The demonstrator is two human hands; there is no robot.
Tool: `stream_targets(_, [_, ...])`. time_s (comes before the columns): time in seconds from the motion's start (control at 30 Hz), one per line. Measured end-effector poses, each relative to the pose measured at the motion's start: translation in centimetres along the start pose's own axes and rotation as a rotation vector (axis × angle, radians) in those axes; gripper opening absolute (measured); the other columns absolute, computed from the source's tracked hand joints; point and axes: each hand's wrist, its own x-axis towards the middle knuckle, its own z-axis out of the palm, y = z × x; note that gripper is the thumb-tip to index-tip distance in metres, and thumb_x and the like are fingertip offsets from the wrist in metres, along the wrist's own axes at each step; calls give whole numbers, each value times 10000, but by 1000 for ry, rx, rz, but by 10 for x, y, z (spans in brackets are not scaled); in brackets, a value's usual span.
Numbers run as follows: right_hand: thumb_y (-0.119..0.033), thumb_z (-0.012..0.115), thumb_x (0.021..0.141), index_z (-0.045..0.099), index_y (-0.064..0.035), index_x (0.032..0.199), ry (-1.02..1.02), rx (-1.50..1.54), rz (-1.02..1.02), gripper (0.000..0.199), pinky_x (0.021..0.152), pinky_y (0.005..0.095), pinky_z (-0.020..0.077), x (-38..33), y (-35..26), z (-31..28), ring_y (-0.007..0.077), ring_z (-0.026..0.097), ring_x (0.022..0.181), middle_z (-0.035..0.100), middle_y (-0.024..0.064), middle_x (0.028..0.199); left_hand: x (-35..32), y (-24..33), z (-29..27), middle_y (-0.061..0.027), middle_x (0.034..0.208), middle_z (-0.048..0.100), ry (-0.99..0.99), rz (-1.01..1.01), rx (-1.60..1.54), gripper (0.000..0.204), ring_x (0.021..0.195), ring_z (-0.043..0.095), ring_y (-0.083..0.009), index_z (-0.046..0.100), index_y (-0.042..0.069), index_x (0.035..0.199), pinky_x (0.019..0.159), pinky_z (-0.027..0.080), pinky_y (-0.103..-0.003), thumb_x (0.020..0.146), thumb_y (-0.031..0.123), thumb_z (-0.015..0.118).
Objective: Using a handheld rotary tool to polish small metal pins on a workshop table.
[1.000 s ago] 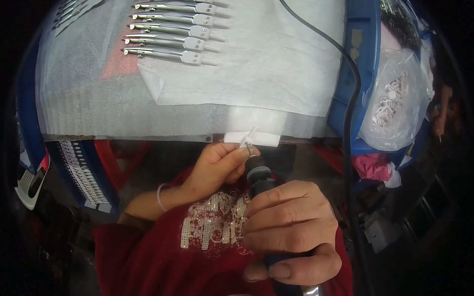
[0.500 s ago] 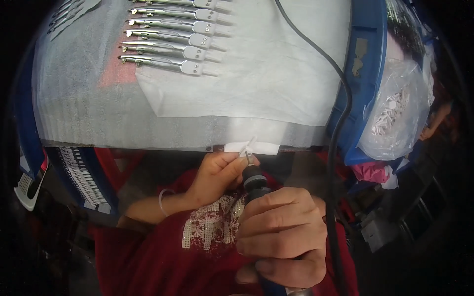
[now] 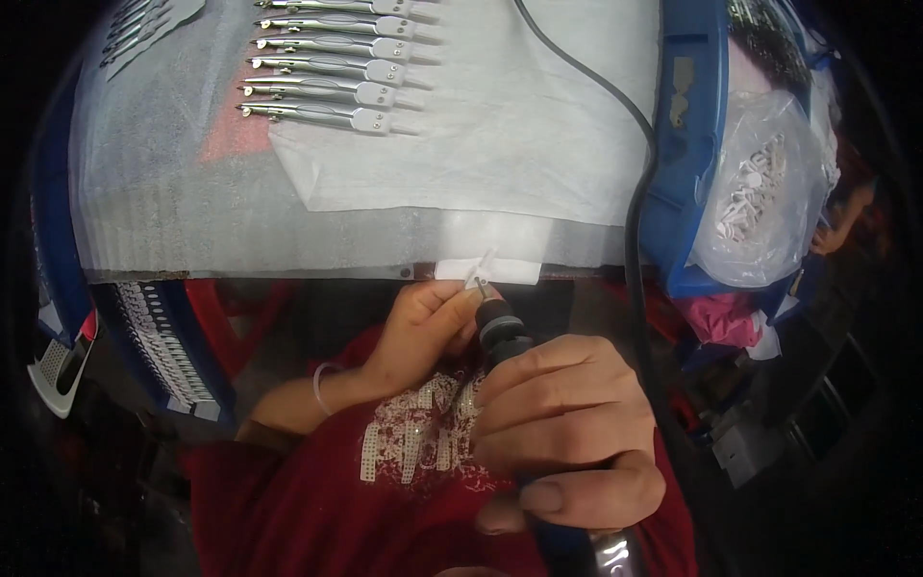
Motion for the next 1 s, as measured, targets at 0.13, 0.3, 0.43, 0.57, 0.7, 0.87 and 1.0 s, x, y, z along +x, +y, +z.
stream_targets(0.13, [-98,791,731,453,-70,998,39,15,-29,431,532,328,546,-6,-5,0,235,632,575,641,131,713,-1,0,-1,52,610,478,-9,19,-35,233,528,394,-15,641,5,908,469,310,-181,976,182,506])
stream_targets(0.3, [-105,794,729,456,-69,1002,22,-11,1,435,540,336,549,-4,-6,-1,234,632,576,640,132,722,0,-2,-2,52,613,468,-29,22,-39,233,523,385,-14,643,-2,969,465,301,-176,980,188,509])
stream_targets(0.43, [-101,787,735,459,-61,985,15,2,1,415,526,326,539,-4,-3,-4,232,622,564,630,133,703,0,-3,-1,53,609,468,-23,30,-20,234,521,380,-8,644,-3,976,461,295,-173,980,189,510])
stream_targets(0.57, [-97,785,737,459,-55,950,24,16,-12,392,515,316,532,-3,-1,-2,229,618,565,628,133,705,-1,-1,-1,57,607,467,-24,29,-3,234,519,378,-6,645,-4,975,461,293,-171,982,182,504])
stream_targets(0.7, [-93,785,736,461,-54,916,10,-6,17,372,512,314,529,-1,-3,-2,226,619,574,628,130,710,-1,-1,0,61,609,466,-13,25,-20,233,522,379,-8,648,-7,972,468,296,-170,979,176,504])
stream_targets(0.87, [-88,783,738,462,-55,885,24,0,35,355,506,309,522,-1,-3,1,222,618,578,626,128,706,-1,-2,1,62,618,481,-10,35,7,222,537,391,-7,660,-2,958,479,311,-173,972,165,514])
stream_targets(1.0, [-88,783,738,461,-55,876,1,5,33,352,503,305,519,1,-1,0,219,619,581,627,128,707,-3,-2,2,61,624,494,4,31,17,214,555,409,-9,670,1,952,489,327,-177,965,161,529])
